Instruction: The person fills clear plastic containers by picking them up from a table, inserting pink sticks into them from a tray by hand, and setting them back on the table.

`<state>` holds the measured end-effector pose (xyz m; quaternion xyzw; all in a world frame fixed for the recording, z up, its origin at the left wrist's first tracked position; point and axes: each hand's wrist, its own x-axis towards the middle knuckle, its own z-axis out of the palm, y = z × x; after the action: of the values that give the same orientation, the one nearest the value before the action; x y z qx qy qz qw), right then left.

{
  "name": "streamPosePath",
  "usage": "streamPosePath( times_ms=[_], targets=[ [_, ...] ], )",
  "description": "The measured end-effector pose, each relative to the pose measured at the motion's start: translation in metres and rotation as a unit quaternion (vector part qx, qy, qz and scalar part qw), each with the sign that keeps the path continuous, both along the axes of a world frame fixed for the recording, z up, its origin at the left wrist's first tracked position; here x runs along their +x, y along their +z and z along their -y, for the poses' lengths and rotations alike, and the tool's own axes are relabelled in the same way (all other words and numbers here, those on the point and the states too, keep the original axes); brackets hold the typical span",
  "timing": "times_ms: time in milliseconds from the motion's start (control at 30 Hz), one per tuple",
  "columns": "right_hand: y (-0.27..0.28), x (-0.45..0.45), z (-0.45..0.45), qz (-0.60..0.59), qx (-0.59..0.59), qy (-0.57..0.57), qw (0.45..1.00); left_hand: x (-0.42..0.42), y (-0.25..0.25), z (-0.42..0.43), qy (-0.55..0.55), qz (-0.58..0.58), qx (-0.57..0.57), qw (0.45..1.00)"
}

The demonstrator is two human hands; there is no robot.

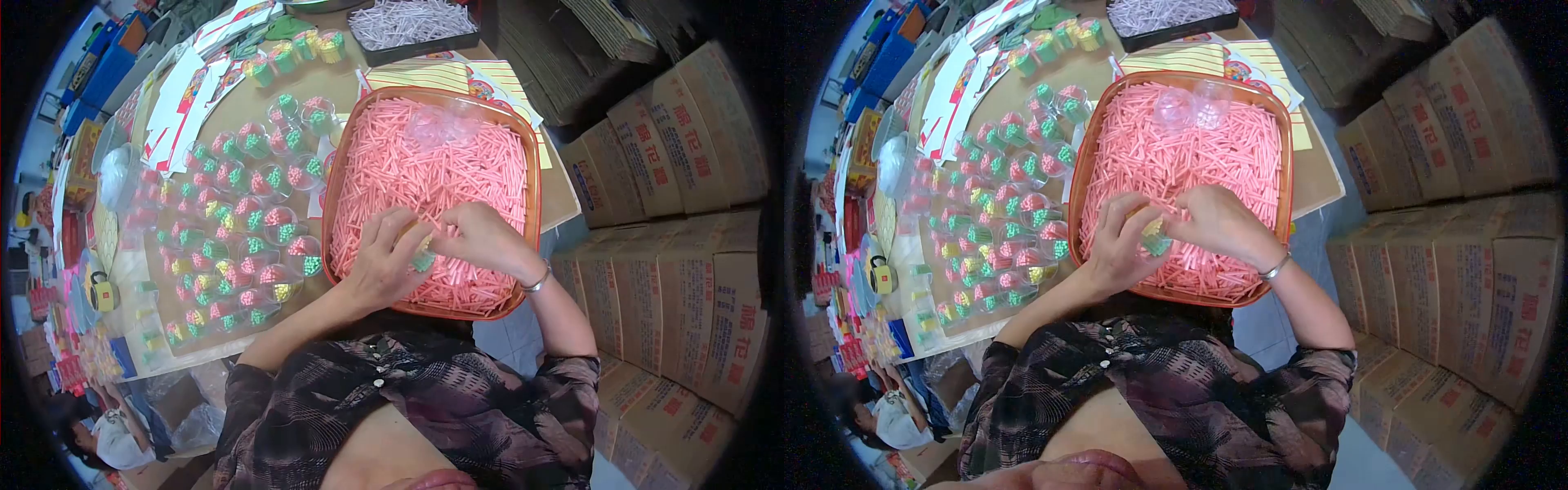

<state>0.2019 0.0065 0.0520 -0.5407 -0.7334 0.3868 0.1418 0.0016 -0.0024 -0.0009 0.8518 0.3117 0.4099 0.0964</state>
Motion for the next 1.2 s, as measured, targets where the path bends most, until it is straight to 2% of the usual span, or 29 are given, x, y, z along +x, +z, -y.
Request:
streamPosePath(
  times_ms=[133, 300, 433, 467, 600, 633, 767, 800, 933, 1133, 1200],
  targets=[
    [0.013, 0.018, -0.002, 0.034, -0.013, 0.063, 0.997, -0.004, 0.004, -0.002, 0.026, -0.005, 0.004, 1.000],
    [0.012, 0.032, 0.010, 0.019, -0.039, -0.026, 0.999, -0.021, 0.010, -0.017, 0.072, 0.080, -0.076, 0.991],
    [0.002, 0.018, 0.017, -0.148, 0.035, -0.114, 0.982, -0.018, 0.012, -0.016, 0.012, 0.129, -0.229, 0.965],
    [0.002, 0.013, 0.018, -0.147, 0.035, -0.115, 0.982, -0.015, 0.011, -0.014, 0.011, 0.129, -0.230, 0.964],
    [0.004, -0.015, 0.019, -0.327, 0.162, -0.188, 0.912, -0.004, 0.006, -0.003, -0.020, 0.144, -0.279, 0.949],
    [0.003, -0.019, 0.019, -0.326, 0.164, -0.189, 0.912, -0.003, 0.007, 0.000, -0.022, 0.145, -0.278, 0.949],
    [-0.009, -0.031, 0.015, -0.144, 0.405, -0.156, 0.889, -0.002, 0.013, 0.009, -0.007, 0.166, -0.415, 0.894],
    [-0.010, -0.033, 0.015, -0.144, 0.405, -0.152, 0.890, -0.002, 0.014, 0.009, -0.005, 0.169, -0.415, 0.894],
    [-0.012, -0.036, 0.017, -0.063, 0.539, -0.089, 0.835, -0.003, 0.016, 0.010, 0.004, 0.131, -0.376, 0.917],
    [-0.015, -0.036, 0.017, -0.059, 0.506, -0.051, 0.859, -0.004, 0.019, 0.009, 0.001, 0.152, -0.376, 0.914],
    [-0.013, -0.037, 0.017, -0.101, 0.469, -0.079, 0.874, -0.005, 0.018, 0.006, 0.001, 0.167, -0.336, 0.927]
  ],
)
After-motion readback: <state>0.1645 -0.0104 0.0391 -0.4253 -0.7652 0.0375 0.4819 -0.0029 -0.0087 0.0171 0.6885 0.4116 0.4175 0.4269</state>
